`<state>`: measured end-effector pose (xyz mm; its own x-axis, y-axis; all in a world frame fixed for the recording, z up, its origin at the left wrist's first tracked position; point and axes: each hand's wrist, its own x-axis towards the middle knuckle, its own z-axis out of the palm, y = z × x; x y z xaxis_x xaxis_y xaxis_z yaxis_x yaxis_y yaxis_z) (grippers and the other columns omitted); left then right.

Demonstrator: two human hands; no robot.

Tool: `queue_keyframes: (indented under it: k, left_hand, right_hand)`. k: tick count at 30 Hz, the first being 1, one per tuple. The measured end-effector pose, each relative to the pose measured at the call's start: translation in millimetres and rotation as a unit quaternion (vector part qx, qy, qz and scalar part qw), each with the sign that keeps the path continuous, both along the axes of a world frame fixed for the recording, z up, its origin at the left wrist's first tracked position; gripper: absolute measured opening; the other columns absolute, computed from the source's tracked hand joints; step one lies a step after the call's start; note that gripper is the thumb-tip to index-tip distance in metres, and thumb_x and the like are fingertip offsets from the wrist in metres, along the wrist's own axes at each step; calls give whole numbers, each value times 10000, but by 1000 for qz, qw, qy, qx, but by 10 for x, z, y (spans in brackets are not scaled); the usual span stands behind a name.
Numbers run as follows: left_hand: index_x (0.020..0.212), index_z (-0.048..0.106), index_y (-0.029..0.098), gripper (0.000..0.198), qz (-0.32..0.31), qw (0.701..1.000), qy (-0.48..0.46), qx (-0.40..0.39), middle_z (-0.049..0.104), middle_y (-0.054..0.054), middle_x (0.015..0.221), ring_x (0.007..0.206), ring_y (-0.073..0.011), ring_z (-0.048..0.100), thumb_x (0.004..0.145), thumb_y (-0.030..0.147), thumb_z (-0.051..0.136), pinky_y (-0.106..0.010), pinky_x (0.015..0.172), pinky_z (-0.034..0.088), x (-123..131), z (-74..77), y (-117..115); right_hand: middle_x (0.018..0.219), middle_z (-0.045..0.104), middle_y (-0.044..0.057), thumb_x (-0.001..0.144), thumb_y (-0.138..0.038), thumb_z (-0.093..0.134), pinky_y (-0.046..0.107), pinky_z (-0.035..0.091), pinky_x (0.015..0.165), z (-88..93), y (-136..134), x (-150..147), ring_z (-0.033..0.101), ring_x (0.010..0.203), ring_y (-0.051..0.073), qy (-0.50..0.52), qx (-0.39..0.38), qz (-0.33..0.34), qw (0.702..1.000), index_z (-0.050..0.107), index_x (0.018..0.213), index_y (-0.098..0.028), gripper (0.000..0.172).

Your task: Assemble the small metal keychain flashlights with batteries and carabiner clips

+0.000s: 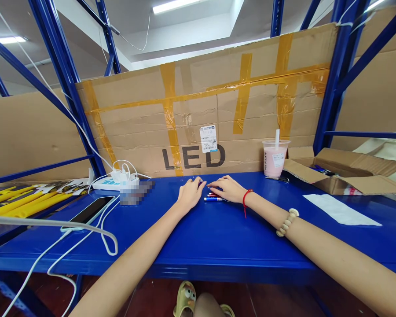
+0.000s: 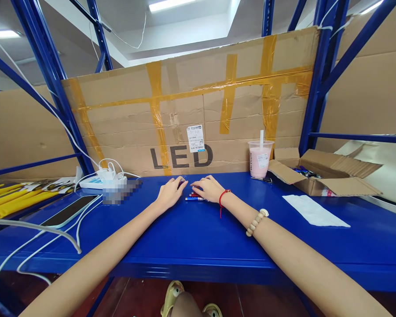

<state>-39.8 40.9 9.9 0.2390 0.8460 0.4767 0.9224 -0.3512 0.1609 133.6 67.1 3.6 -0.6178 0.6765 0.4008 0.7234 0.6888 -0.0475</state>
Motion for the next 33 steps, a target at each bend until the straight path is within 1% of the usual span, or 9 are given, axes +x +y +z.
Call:
queue_keyframes:
  k: [4,6,9,11,15,17,23,29,33]
  left_hand:
    - [913,514,219,319,-5,1000,2,2,604,-26,808,865,-186,539,913,414,262,-264,669,397,-2,1,-3]
    - [908,514,217,315,-6,1000,2,3,604,-26,805,862,-188,538,914,410,265,-265,665,394,-2,6,-8]
    - [899,512,214,311,-8,1000,1,2,604,-25,797,860,-190,536,914,406,267,-268,658,390,1,13,-16]
    - [897,511,214,312,-12,1000,0,0,605,-24,798,861,-191,534,914,407,267,-268,655,390,2,16,-20]
    - [901,509,214,311,-11,1000,-1,-2,606,-26,801,864,-188,533,914,407,265,-265,657,389,2,16,-21]
    - [899,509,215,309,-11,1000,1,-3,606,-25,801,865,-186,531,914,407,267,-263,662,389,3,14,-18]
    - [909,515,220,312,-5,1000,-5,-10,604,-24,796,882,-181,526,912,413,270,-260,681,397,9,16,-11]
    - [913,516,220,319,-12,1000,-9,-10,606,-24,807,882,-181,524,910,422,269,-261,681,399,-1,8,4]
    - [913,517,224,317,-13,1000,-10,-8,611,-21,803,881,-183,525,909,423,270,-264,684,400,-2,2,10]
  right_hand:
    - [895,680,26,852,-275,425,312,305,866,-17,45,9,569,924,172,11,9,-23,1000,618,1059,-216,289]
    - [869,687,14,842,-283,454,300,321,837,-12,54,19,580,903,175,18,3,-31,999,629,1040,-229,270]
    - [859,690,12,851,-348,450,287,336,792,3,40,32,595,855,179,23,0,-40,999,646,1019,-236,281]
    - [856,689,26,871,-411,398,287,339,767,13,16,31,599,820,179,19,6,-45,999,671,962,-232,338]
    - [792,681,72,889,-510,275,301,319,784,26,-33,9,590,803,184,-12,19,-45,999,690,696,-196,555]
    - [771,676,77,888,-521,264,305,307,801,31,-46,-1,585,812,185,-24,25,-41,999,668,635,-183,584]
    - [796,671,45,890,-466,318,298,300,801,28,-53,-4,569,806,164,-16,42,-22,999,654,679,-188,485]
    - [752,656,43,886,-458,325,291,310,765,22,-57,-11,555,766,161,-5,53,-34,998,640,650,-184,479]
    - [794,657,39,861,-478,371,293,314,756,20,-58,-13,552,806,171,-2,43,-37,998,638,658,-188,443]
